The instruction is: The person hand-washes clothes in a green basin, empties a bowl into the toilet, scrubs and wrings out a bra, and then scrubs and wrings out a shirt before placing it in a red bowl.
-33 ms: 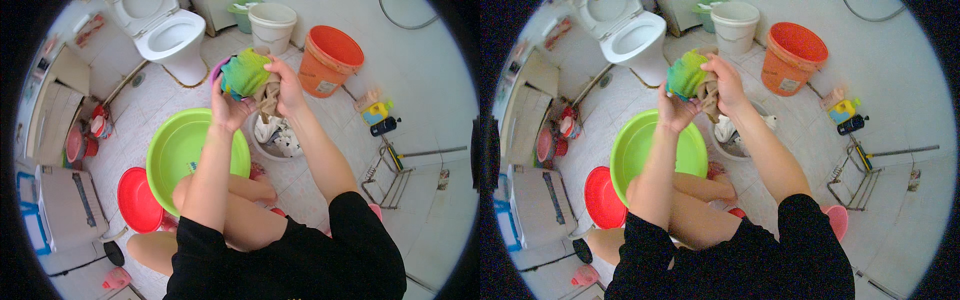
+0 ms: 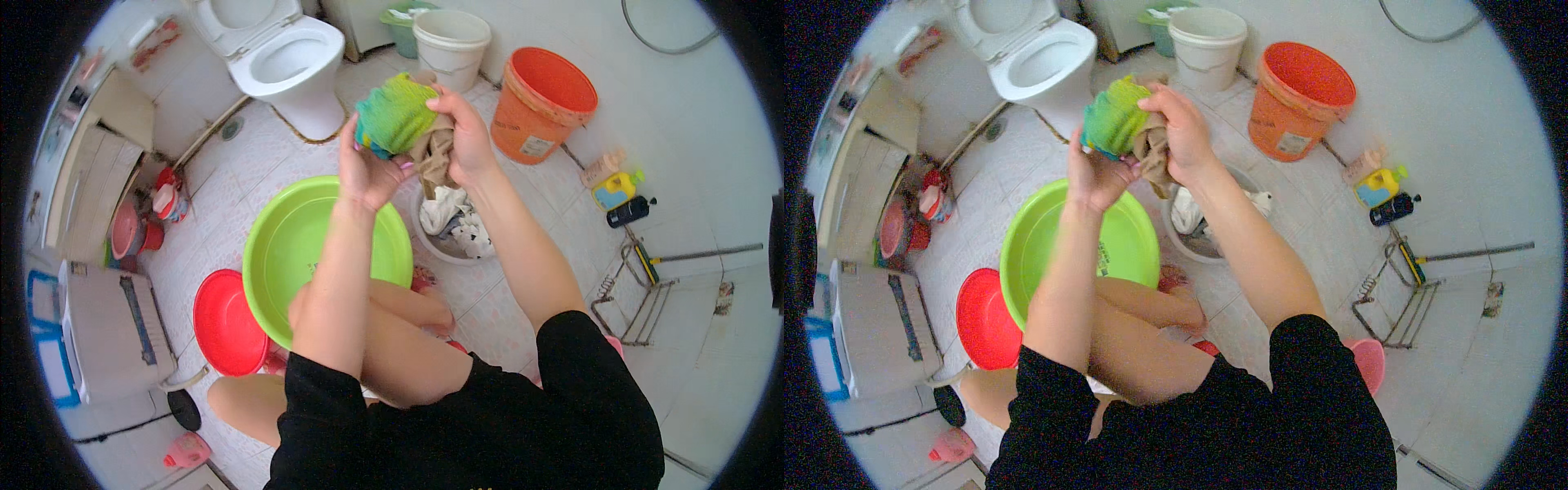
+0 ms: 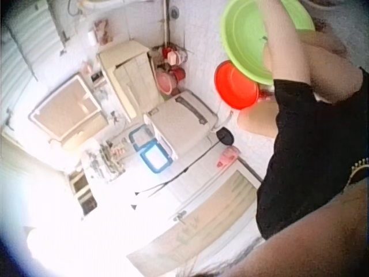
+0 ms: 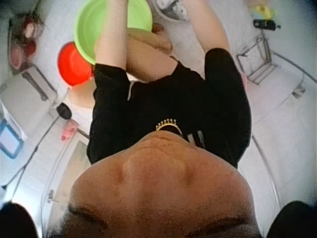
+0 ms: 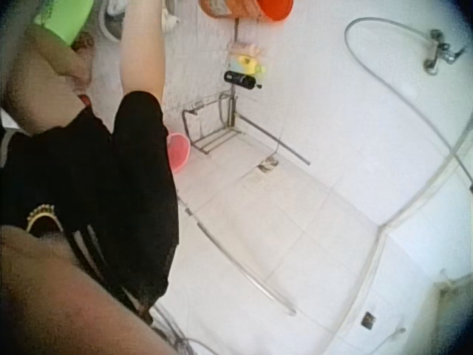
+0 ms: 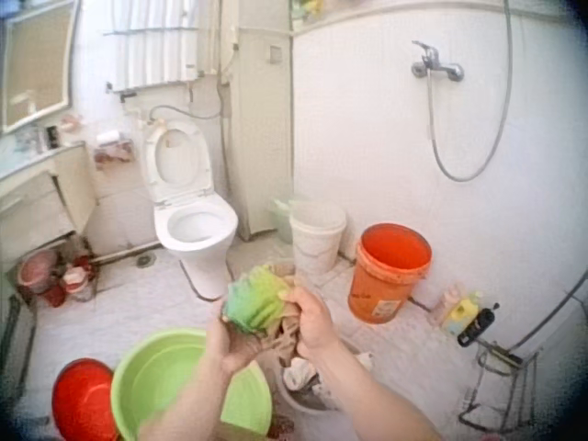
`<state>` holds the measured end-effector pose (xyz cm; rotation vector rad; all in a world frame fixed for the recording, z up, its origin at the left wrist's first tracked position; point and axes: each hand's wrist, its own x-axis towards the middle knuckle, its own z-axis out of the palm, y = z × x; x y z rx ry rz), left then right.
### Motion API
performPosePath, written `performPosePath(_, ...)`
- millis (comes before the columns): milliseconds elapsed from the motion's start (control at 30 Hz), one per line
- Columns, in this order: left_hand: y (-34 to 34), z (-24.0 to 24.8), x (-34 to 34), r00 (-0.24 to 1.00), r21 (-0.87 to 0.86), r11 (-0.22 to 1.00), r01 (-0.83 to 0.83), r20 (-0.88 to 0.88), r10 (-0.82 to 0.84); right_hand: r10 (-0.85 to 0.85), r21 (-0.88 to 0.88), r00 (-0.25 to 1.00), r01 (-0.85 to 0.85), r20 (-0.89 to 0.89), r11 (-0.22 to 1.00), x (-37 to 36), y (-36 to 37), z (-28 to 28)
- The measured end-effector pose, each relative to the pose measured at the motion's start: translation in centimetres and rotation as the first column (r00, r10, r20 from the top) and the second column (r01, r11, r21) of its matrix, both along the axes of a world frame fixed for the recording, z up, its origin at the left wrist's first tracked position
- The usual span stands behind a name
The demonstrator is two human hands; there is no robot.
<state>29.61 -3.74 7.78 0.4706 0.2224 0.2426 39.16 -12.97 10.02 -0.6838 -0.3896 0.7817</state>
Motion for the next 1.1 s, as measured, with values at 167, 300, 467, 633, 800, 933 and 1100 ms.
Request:
performPosePath(167,5.2,6.5,-8.3,0.983,0.190,0.966,-0.177,0.081,0.165,0.262,0.173,0.957,-0.281,0.128,0.944,-7.0,5.3,7.0)
performPosePath(300,5.7,8.0,-15.0,0.944,0.235,0.914,-0.331,0.085,0.319,0.426,0.074,0.897,-0.436,0.117,0.897,-12.3,7.5,9.2)
performPosePath(467,5.6,4.2,-22.0,0.910,0.185,0.895,-0.405,-0.015,0.415,0.546,-0.122,0.834,-0.536,0.078,0.836,-17.1,9.5,5.6)
performPosePath(633,5.3,-2.9,-24.3,0.872,0.114,0.884,-0.454,-0.151,0.467,0.548,-0.264,0.826,-0.503,0.135,0.823,-18.8,10.4,-1.8)
performPosePath(800,5.6,-10.1,-24.8,0.796,0.115,0.873,-0.474,-0.369,0.480,0.505,-0.526,0.710,-0.220,0.492,0.822,-18.3,10.0,-8.7)
performPosePath(933,3.8,-14.8,-24.1,0.712,0.309,0.813,-0.494,-0.393,0.582,0.576,-0.626,0.638,-0.183,0.511,0.758,-14.8,7.8,-16.6)
performPosePath(1100,3.5,-19.4,-26.9,0.485,0.458,0.760,-0.462,-0.587,0.648,0.730,-0.657,0.544,-0.377,0.414,0.653,-16.0,4.4,-21.4)
